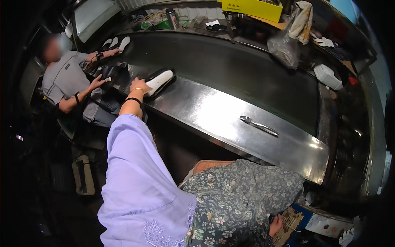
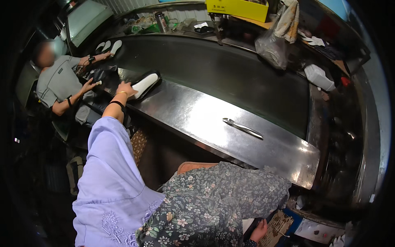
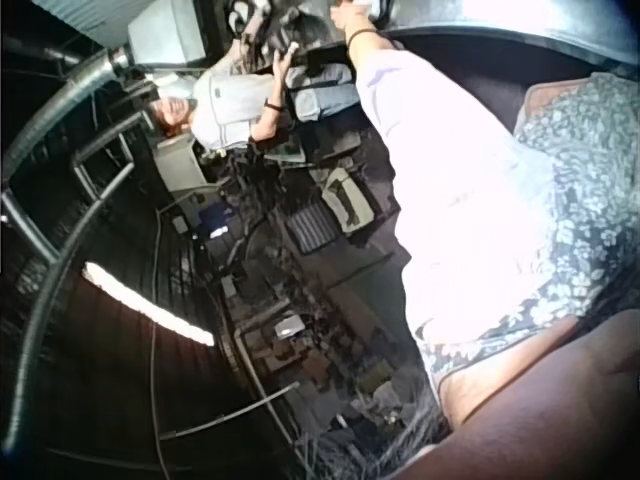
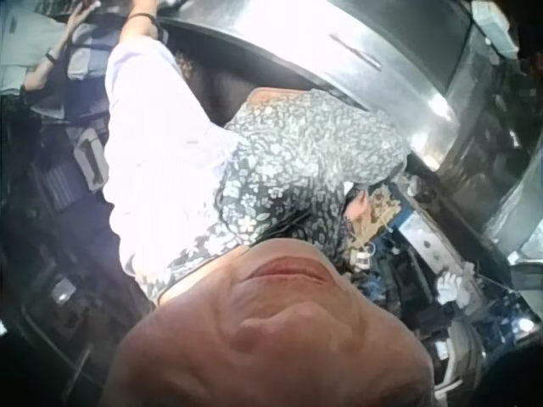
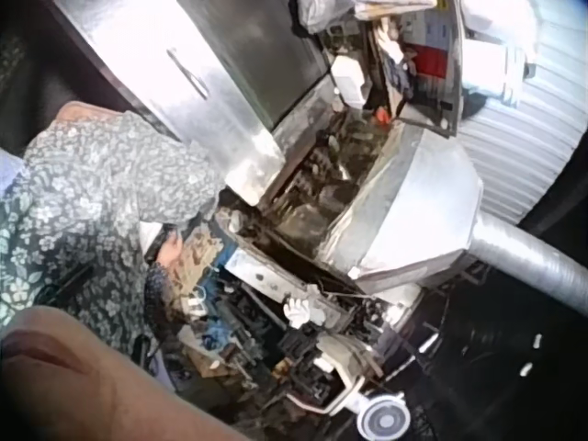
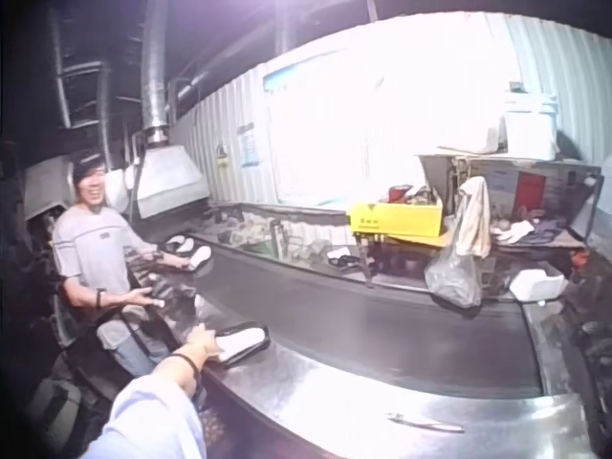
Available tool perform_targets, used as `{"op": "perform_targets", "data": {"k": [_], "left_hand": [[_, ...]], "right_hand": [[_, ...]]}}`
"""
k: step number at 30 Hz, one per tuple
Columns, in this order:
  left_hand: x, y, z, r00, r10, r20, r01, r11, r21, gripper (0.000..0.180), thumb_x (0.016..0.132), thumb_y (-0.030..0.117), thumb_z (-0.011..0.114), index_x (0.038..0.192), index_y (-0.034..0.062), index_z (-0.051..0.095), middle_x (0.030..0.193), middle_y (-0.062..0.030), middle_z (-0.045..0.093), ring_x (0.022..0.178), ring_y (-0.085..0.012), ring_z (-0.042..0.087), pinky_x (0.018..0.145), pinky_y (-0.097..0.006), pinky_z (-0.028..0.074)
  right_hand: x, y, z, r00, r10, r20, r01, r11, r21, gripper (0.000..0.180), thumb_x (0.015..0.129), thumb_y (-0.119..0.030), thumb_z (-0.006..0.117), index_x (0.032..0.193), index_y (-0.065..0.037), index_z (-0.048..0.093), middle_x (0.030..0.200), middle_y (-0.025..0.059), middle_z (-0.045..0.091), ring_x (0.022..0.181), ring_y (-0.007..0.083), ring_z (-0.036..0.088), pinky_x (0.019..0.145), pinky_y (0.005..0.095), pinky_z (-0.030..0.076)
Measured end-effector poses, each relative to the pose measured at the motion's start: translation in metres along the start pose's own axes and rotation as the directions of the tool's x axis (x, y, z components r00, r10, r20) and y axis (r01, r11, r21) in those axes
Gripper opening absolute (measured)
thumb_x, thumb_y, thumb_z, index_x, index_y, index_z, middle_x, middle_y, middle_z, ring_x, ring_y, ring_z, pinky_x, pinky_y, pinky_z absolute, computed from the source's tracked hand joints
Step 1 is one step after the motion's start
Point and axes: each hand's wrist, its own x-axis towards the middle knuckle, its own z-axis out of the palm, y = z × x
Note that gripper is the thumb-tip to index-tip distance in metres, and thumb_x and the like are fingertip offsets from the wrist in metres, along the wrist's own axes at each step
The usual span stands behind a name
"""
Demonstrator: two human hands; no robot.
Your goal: Assembling and inspecting shoe components on a conveyor belt in a manufacturing facility.
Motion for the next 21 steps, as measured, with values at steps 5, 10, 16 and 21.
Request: {"op": "perform_targets", "data": {"k": [5,10,16,21], "left_hand": [[0.011,-0.024,0.043,0.999,0.017,-0.051,-0.023,0.992,-0.122,0.099,0.067,0.048,0.079,0.150,0.0194,0.033,0.152,-0.0152,0.035,0.139,-0.0333,0.036,0.113,-0.049,0.030],[0.011,-0.037,0.029,1.000,-0.013,-0.010,0.012,0.992,-0.127,0.099,0.067,0.050,0.079,0.144,0.0055,0.037,0.143,-0.0168,0.047,0.131,-0.0302,0.047,0.107,-0.042,0.040],[-0.001,-0.022,-0.016,0.999,0.023,0.032,-0.023,0.999,-0.028,0.082,0.066,0.060,0.074,0.122,0.0025,0.063,0.129,-0.0185,0.059,0.121,-0.0325,0.056,0.102,-0.039,0.045],[0.007,-0.051,0.014,0.994,0.111,0.008,-0.111,0.993,-0.047,0.087,0.061,0.060,0.078,0.125,0.0038,0.062,0.122,-0.0183,0.064,0.115,-0.0329,0.060,0.102,-0.038,0.045]], "right_hand": [[0.008,0.026,-0.002,0.990,-0.111,0.083,0.116,0.992,-0.053,0.038,0.099,-0.016,0.052,0.126,0.010,0.055,0.111,0.0193,0.066,0.098,0.0235,0.064,0.085,0.0330,0.051],[-0.008,0.018,-0.002,0.991,-0.083,0.105,0.093,0.992,-0.086,0.035,0.098,-0.015,0.052,0.123,0.010,0.058,0.101,0.0164,0.067,0.084,0.0185,0.061,0.075,0.0317,0.048],[0.000,0.034,0.021,0.978,-0.191,0.081,0.197,0.978,-0.066,0.029,0.098,-0.012,0.050,0.116,0.009,0.061,0.084,0.0110,0.064,0.071,0.0143,0.054,0.068,0.0335,0.047],[-0.001,0.012,0.025,0.958,-0.249,0.139,0.261,0.962,-0.075,0.022,0.098,-0.010,0.049,0.102,0.008,0.060,0.075,0.0109,0.060,0.064,0.0131,0.048,0.062,0.0314,0.041]]}}
